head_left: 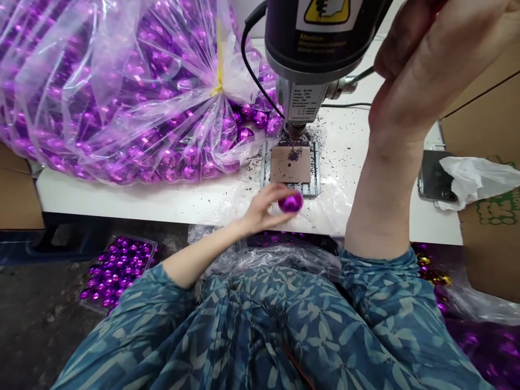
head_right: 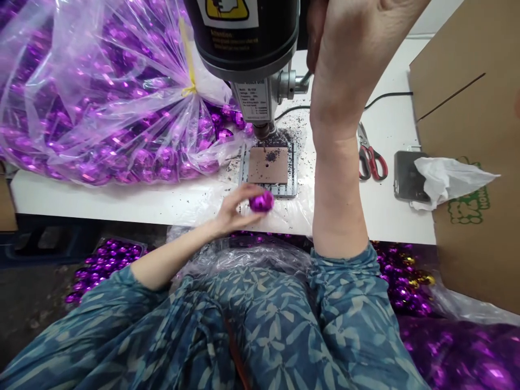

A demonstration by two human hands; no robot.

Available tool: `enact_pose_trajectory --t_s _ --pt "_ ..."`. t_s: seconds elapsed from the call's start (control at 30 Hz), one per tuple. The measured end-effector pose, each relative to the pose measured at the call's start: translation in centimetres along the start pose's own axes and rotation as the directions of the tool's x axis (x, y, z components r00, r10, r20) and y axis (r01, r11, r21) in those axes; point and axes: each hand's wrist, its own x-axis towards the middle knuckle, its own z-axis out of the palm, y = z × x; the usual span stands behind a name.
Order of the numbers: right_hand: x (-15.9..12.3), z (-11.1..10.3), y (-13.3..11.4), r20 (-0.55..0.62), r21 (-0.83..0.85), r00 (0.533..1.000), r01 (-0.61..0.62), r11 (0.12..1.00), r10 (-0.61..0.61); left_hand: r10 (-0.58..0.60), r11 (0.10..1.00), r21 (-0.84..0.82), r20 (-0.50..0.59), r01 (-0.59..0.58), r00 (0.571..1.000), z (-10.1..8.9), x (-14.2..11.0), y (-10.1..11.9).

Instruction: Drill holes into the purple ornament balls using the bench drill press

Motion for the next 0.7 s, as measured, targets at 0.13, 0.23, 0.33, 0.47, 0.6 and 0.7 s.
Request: enact_pose_trajectory --t_s 0.13,0.23,0.33,0.47,0.6,0.7 --pt "0.0 -0.1 0.3 -0.013 0.017 1.000 -0.014 1.000 0.014 0.143 0.943 0.211 0.438 -0.256 0.887 -0.5 -6.7 4.0" --pt "0.3 0.1 0.7 -0.046 0.050 0.999 -0.016 0.999 0.018 0.033 0.856 0.386 0.624 -0.344 0.781 -0.7 -10.0 4.9" --pt "0.6 0.2 1.1 -0.057 0.122 0.997 0.049 0.991 -0.043 0.147 0.889 0.317 0.483 -0.329 0.863 -1.1 -9.4 3.3" --pt "0.5 0.2 1.4 -0.070 0.213 0.995 0.082 0.974 -0.068 0.114 0.964 0.242 -0.004 -0.110 0.993 -4.8 -1.9 -2.6" --pt "0.4 0.4 1.2 -0.082 0.261 0.993 0.100 0.960 -0.081 -0.148 0.956 0.222 -0.195 0.191 0.970 -9.9 7.5 -9.9" --pt "0.3 0.5 0.9 -0.098 0.266 0.992 0.102 0.959 -0.078 -0.253 0.940 0.217 -0.080 0.264 0.964 -11.3 10.9 -13.8"
